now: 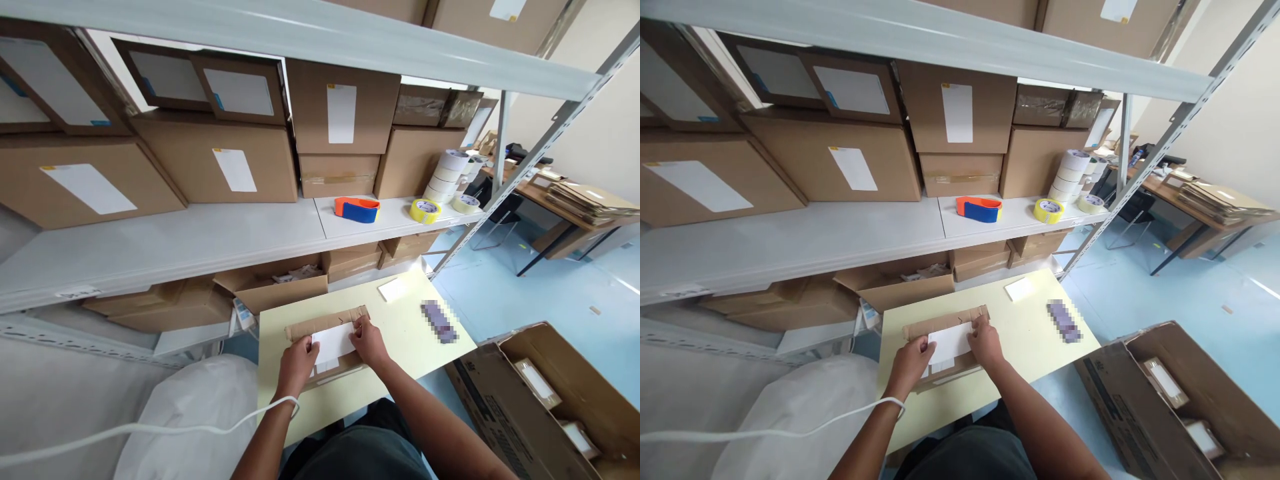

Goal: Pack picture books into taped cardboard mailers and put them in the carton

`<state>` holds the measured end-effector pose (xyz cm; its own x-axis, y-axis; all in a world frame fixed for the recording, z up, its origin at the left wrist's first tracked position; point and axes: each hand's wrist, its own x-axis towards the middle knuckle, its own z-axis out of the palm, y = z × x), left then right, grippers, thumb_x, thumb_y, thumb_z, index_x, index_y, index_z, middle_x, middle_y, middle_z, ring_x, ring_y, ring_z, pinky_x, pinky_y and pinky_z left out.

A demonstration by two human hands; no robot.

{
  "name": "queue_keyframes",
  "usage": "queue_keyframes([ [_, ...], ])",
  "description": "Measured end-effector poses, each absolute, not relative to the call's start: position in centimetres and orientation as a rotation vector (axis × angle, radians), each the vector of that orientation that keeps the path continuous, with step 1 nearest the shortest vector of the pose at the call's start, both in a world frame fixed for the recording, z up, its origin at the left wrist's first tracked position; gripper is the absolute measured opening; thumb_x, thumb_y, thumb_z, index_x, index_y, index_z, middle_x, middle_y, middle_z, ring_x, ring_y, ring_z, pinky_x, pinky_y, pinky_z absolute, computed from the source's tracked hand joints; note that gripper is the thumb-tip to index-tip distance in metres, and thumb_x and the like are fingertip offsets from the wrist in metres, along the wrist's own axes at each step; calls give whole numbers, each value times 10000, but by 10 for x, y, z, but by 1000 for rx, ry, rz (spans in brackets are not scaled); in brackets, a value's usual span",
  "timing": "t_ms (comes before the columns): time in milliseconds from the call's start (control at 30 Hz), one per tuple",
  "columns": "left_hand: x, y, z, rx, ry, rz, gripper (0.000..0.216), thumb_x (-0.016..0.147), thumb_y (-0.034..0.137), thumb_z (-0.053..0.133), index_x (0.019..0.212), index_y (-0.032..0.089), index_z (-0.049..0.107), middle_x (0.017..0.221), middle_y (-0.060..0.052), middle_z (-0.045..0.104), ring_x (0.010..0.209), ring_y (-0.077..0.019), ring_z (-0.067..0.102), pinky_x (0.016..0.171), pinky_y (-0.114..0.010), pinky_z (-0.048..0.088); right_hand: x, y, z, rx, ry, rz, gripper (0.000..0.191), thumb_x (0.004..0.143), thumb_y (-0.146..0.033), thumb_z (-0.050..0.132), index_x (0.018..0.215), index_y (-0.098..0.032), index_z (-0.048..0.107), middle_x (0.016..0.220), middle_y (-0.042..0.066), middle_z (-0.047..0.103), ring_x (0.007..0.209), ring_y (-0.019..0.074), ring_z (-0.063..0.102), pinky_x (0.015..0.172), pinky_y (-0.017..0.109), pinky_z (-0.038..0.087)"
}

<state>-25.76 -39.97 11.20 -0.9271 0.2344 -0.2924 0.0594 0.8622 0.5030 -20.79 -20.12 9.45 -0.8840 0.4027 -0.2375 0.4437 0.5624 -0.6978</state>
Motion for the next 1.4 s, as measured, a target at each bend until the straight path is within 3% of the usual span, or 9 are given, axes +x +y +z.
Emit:
queue_keyframes([
  [200, -254, -395, 122, 329, 2755, 431, 199, 984, 312, 518, 902, 217, 672, 981, -57, 786, 934, -215, 707, 714, -285, 342, -208, -205, 104, 651, 2804, -937, 167, 898, -130, 594, 1046, -206, 589, 885, 50, 755, 856, 224, 709, 711, 281, 436],
  [433, -253, -398, 126, 402, 2786, 278, 238, 1005, 352, 486, 1001, 212, 678, 994, -78, 790, 981, -258, 730, 757, -314, 427, -202, -207, 117, 558, 2887, -505, 169, 959, -263, 596, 1111, -196, 626, 991, 104, 773, 832, 262, 729, 658, 312, 438],
  [600, -246, -404, 118, 411, 3003, 276, 373, 1014, 363, 461, 1278, 163, 632, 1136, -136, 767, 1012, -292, 729, 794, -360, 510, -181, -210, 110, 181, 3229, -489, 116, 959, -204, 579, 1019, -189, 676, 1065, 120, 725, 1016, 263, 668, 874, 375, 514],
  [700, -239, -403, 101, 754, 3201, 403, 421, 1019, 258, 386, 1356, 158, 618, 1314, -146, 706, 1192, -271, 669, 981, -381, 507, -170, -226, 95, -234, 3351, -550, 341, 948, -205, 573, 1275, -149, 647, 1356, 163, 650, 1313, 308, 543, 1119, 481, 425],
  [833, -234, -401, 63, 1361, 3029, 426, 509, 995, 193, 359, 1462, 134, 553, 1500, -127, 596, 1395, -233, 540, 1160, -392, 414, -164, -243, 75, -375, 3279, -521, 614, 996, -245, 475, 1584, -93, 378, 1612, 170, 446, 1530, 324, 329, 1246, 535, 272],
  [933, -234, -405, 39, 1459, 2979, 356, 573, 1030, 334, 374, 1553, 111, 441, 1573, -148, 515, 1479, -255, 448, 1213, -453, 357, -161, -234, 74, -418, 3143, -482, 699, 1019, -390, 462, 1625, -86, 291, 1670, 171, 337, 1567, 330, 259, 1264, 564, 223],
  [1067, -236, -412, 29, 1510, 2966, 276, 700, 1025, 525, 395, 1594, 118, 375, 1607, -160, 462, 1507, -289, 408, 1230, -495, 333, -154, -206, 84, -364, 3023, -410, 891, 940, -589, 573, 1613, -63, 317, 1685, 212, 245, 1581, 366, 209, 1276, 606, 143],
  [1200, -233, -408, 35, 1495, 2938, 271, 854, 973, 656, 436, 1628, 126, 294, 1648, -177, 382, 1539, -325, 344, 1247, -533, 307, -149, -200, 90, -263, 3047, -389, 935, 923, -579, 627, 1619, -50, 295, 1689, 227, 214, 1583, 378, 195, 1279, 605, 143],
  [1400, -231, -406, 41, 1580, 2718, 282, 825, 973, 582, 504, 1637, 154, 266, 1671, -159, 343, 1557, -291, 310, 1257, -498, 318, -163, -212, 81, -519, 3016, -427, 999, 891, -512, 690, 1649, -80, 205, 1696, 199, 226, 1595, 342, 166, 1297, 536, 157],
])
